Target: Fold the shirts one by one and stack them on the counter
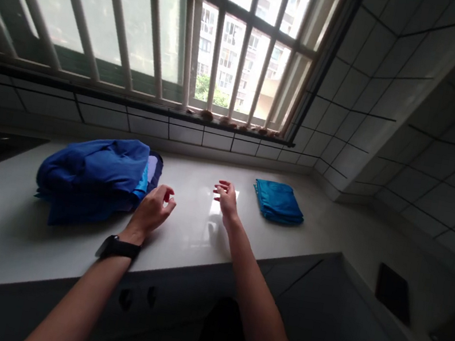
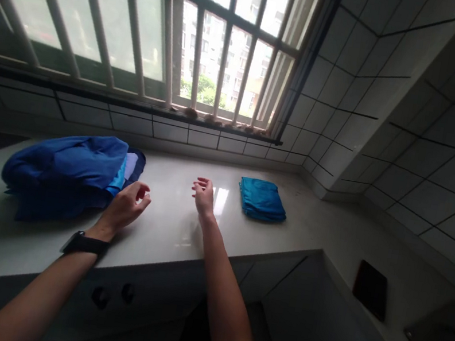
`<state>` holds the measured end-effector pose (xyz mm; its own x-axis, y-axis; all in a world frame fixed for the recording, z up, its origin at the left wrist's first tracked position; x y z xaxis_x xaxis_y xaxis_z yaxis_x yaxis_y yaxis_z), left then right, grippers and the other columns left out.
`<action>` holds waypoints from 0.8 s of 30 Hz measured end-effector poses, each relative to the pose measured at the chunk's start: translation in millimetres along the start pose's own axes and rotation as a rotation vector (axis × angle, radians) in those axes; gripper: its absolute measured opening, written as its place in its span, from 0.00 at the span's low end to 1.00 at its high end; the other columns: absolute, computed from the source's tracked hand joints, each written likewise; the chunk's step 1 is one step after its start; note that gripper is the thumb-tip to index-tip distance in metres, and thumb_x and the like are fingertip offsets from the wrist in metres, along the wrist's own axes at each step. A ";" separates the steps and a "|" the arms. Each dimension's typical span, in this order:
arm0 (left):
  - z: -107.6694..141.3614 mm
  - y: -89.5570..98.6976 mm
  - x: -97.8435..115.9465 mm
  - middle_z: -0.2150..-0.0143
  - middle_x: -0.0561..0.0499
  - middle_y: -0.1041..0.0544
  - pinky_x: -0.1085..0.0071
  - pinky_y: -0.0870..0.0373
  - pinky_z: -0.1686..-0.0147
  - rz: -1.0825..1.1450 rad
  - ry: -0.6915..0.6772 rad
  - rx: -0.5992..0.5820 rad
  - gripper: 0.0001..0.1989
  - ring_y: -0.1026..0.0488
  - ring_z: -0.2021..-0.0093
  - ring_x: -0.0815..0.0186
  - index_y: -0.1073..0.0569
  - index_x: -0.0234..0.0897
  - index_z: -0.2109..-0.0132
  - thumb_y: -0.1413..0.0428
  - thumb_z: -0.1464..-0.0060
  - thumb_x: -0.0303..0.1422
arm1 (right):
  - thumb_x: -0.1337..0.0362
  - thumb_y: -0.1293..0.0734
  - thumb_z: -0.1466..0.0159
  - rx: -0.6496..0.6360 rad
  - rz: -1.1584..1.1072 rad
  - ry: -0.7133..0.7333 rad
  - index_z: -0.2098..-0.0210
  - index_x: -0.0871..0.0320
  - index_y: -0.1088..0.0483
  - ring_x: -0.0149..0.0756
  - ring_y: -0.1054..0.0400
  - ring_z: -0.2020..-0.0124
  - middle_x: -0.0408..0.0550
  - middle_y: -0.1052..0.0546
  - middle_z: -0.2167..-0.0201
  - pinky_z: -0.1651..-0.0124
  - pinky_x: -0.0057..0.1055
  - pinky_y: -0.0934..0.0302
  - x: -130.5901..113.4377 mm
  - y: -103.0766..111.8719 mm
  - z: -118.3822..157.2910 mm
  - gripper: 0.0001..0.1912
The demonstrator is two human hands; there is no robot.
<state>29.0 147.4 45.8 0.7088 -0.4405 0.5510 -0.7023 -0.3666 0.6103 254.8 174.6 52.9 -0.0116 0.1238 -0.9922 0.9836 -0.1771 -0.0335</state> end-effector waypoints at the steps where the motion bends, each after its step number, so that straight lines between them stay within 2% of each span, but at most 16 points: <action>1: -0.1 -0.1 -0.3 0.67 0.50 0.27 0.60 0.26 0.56 0.005 0.004 0.006 0.06 0.26 0.63 0.56 0.34 0.43 0.60 0.50 0.46 0.36 | 0.64 0.39 0.36 0.068 0.084 0.039 0.53 0.52 0.35 0.40 0.27 0.52 0.52 0.23 0.50 0.54 0.36 0.31 -8.6 21.4 -4.7 0.11; 3: -0.2 0.0 0.0 0.67 0.50 0.27 0.61 0.26 0.57 0.011 0.012 0.020 0.06 0.25 0.63 0.57 0.35 0.43 0.61 0.50 0.46 0.36 | 0.64 0.40 0.35 0.195 0.306 0.130 0.51 0.53 0.33 0.42 0.28 0.49 0.55 0.23 0.48 0.48 0.38 0.32 -28.2 68.7 -10.5 0.13; 5: -0.4 0.1 0.8 0.67 0.50 0.28 0.61 0.25 0.57 0.015 0.016 0.025 0.05 0.25 0.63 0.57 0.36 0.44 0.61 0.50 0.47 0.36 | 0.60 0.37 0.34 0.334 0.625 0.158 0.52 0.56 0.30 0.45 0.28 0.46 0.60 0.24 0.46 0.42 0.40 0.35 -43.0 116.1 -11.7 0.12; 7: -0.5 -0.2 1.3 0.68 0.50 0.28 0.62 0.25 0.57 0.020 0.019 0.024 0.05 0.25 0.63 0.57 0.36 0.44 0.61 0.50 0.47 0.36 | 0.51 0.31 0.35 0.406 0.933 0.050 0.53 0.58 0.28 0.53 0.28 0.44 0.65 0.23 0.47 0.41 0.44 0.37 -45.0 154.6 -11.3 0.19; 9: -0.5 -1.0 1.2 0.68 0.50 0.29 0.61 0.25 0.57 0.024 0.021 0.016 0.06 0.25 0.63 0.57 0.36 0.44 0.61 0.50 0.47 0.36 | 0.46 0.27 0.39 0.374 1.120 -0.099 0.53 0.61 0.25 0.59 0.28 0.43 0.70 0.22 0.48 0.41 0.47 0.37 -36.1 179.1 -10.7 0.26; 11: -0.1 -1.6 1.0 0.68 0.50 0.29 0.60 0.26 0.57 0.028 0.022 0.012 0.07 0.25 0.63 0.56 0.36 0.43 0.60 0.50 0.47 0.36 | 0.46 0.29 0.37 0.280 1.177 -0.144 0.56 0.61 0.23 0.61 0.27 0.44 0.71 0.21 0.49 0.42 0.48 0.37 -24.9 188.3 -10.5 0.24; 13: 0.5 -1.6 0.9 0.68 0.50 0.29 0.60 0.26 0.57 0.030 0.028 0.014 0.07 0.25 0.63 0.56 0.36 0.43 0.59 0.50 0.47 0.36 | 0.49 0.33 0.32 0.203 1.160 -0.110 0.61 0.59 0.22 0.57 0.25 0.47 0.68 0.19 0.52 0.44 0.46 0.36 -18.5 188.5 -10.7 0.18; 16: 1.3 -0.5 1.6 0.68 0.50 0.28 0.62 0.26 0.58 0.028 0.044 0.019 0.07 0.26 0.64 0.58 0.35 0.42 0.59 0.49 0.47 0.35 | 0.52 0.37 0.30 0.175 1.108 -0.056 0.68 0.56 0.23 0.54 0.23 0.52 0.63 0.18 0.59 0.46 0.44 0.35 -23.6 185.6 -11.8 0.19; 20: 2.0 0.9 3.1 0.69 0.52 0.28 0.63 0.27 0.59 0.028 0.049 0.011 0.07 0.27 0.66 0.59 0.34 0.42 0.59 0.49 0.47 0.33 | 0.52 0.39 0.29 0.184 1.019 0.027 0.75 0.54 0.28 0.54 0.24 0.56 0.59 0.19 0.65 0.48 0.46 0.35 -55.5 181.1 -17.3 0.21; 24: 2.7 0.5 3.6 0.69 0.51 0.28 0.63 0.28 0.60 0.033 0.050 0.006 0.06 0.27 0.66 0.59 0.33 0.43 0.60 0.49 0.47 0.33 | 0.44 0.40 0.28 0.219 0.860 0.156 0.78 0.52 0.36 0.44 0.28 0.66 0.48 0.26 0.75 0.57 0.39 0.34 -104.3 165.3 -21.7 0.27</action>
<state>31.0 143.4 46.6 0.6874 -0.4108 0.5990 -0.7258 -0.3577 0.5876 422.6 153.7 153.5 0.7528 -0.0093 -0.6582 0.5849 -0.4494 0.6752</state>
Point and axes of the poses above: each hand's wrist, its own z-axis away from the middle knuckle, its own y-axis out of the back of the hand, x = y × z, the point moved 4 cm from there along -z, towards the middle knuckle
